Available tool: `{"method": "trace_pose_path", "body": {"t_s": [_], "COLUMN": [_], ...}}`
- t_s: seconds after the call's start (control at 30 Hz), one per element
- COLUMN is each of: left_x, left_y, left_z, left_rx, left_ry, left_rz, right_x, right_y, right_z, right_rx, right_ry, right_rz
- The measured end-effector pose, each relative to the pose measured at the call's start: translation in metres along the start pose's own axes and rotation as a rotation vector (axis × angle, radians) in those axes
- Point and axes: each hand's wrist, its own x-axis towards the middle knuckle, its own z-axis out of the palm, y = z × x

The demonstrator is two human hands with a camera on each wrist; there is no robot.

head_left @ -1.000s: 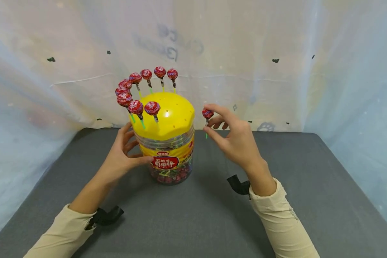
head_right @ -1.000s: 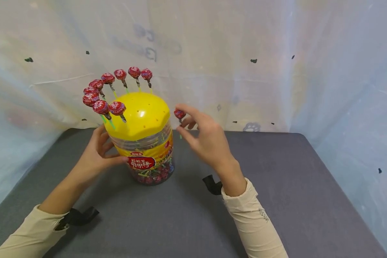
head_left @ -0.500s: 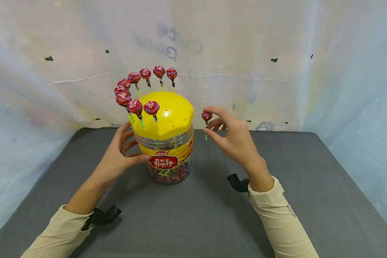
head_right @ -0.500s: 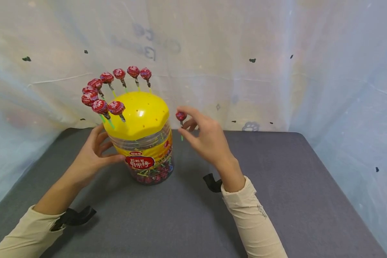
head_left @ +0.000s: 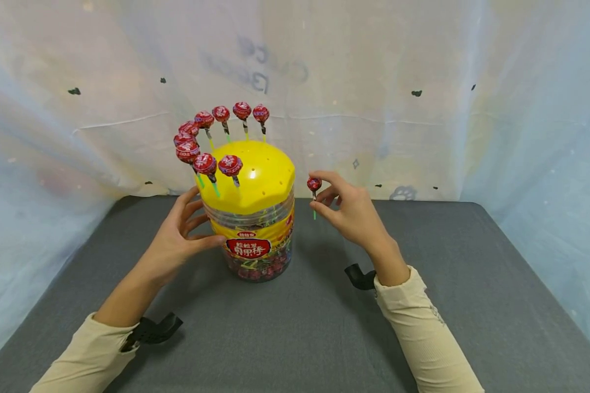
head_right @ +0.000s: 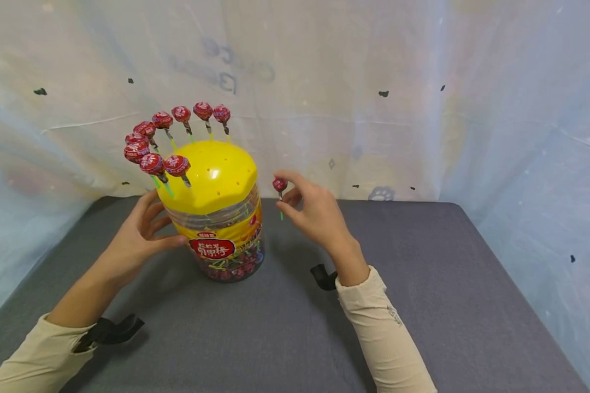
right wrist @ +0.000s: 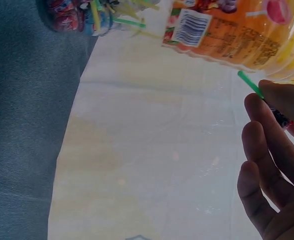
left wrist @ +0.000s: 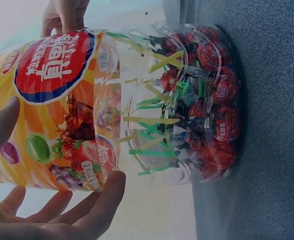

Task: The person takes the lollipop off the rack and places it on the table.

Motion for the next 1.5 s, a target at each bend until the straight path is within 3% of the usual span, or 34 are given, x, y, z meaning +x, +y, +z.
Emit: {"method": "trace_pose_path", "body": {"t_s": [0.73,1.07,1.27,1.5], "left_x": [-0.002,-0.001,0.001,0.001], "left_y": [0.005,0.003,0.002,0.001], "left_z": [-0.005,-0.004,-0.003,-0.004], "left_rx": [-0.032,-0.05,-0.062,-0.058], "left_ry": [-0.027,-0.024,-0.029,-0.014], "left_rz": [0.002,-0.005,-0.008,0.005], "right_x": [-0.001,-0.003,-0.005,-0.005], "right_y": [0.019,0.029,0.038,0.048], "right_z": [0.014,0.022,0.026,0.043], "right_rx": [-0.004,0.008,0.028,0.05], "right_ry": [-0.092,-0.185,-0.199,-0.273], "right_rz": [0.076,0.206,0.257,0.31]}}
